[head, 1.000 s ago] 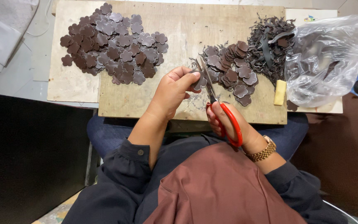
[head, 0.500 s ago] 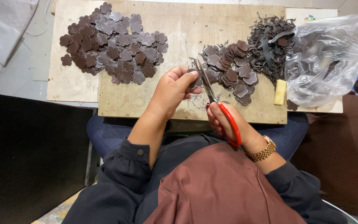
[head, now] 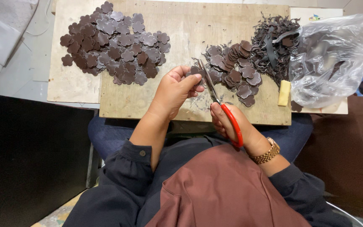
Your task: The person uses red-handled scissors to trim the edges of small, dark brown, flower-shaped felt pieces. They hold each piece in their left hand and carefully cut around the perimeter with the scissors in their right hand, then place the trimmed piece onto a growing pile on the left side of the wooden board.
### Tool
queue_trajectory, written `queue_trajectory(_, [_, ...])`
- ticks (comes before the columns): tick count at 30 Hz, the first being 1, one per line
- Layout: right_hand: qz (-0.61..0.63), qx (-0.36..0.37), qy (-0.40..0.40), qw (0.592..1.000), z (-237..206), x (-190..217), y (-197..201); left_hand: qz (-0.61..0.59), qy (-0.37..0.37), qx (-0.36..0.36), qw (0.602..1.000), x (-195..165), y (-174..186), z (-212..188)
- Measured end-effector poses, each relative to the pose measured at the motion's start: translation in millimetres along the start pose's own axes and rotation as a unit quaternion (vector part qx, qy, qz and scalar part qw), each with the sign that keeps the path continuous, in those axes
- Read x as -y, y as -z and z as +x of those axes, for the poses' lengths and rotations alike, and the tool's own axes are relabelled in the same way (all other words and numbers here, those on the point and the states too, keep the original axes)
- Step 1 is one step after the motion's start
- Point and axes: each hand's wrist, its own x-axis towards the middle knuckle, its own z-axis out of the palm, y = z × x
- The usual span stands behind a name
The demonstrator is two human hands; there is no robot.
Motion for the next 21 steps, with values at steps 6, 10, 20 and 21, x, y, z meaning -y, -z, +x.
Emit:
queue_trajectory(6, [-0.009,-0.014,0.002,1.0,-1.2,0.8,-1.0,0.022,0.0,-0.028,0.999,-4.1,0.1,-2.6])
queue_trajectory(10, [0.032,-0.01,-0.019,0.999,-1.7,0.0,-0.3,-0.042,0.04,-0.02,0.998,-8.2,-0.4,-4.2])
queue_trajectory(20, [-0.02,0.045,0.021,0.999,-4.8,-2.4,2.0,0.013,-0.016,0.01,1.0,-2.4,0.6,-5.6])
queue_trajectory(21, [-0.027,0.046,0.023,0.998,-4.9,-2.0,2.1,0.017,-0.021,0.01,1.0,-3.3,0.8,-5.8])
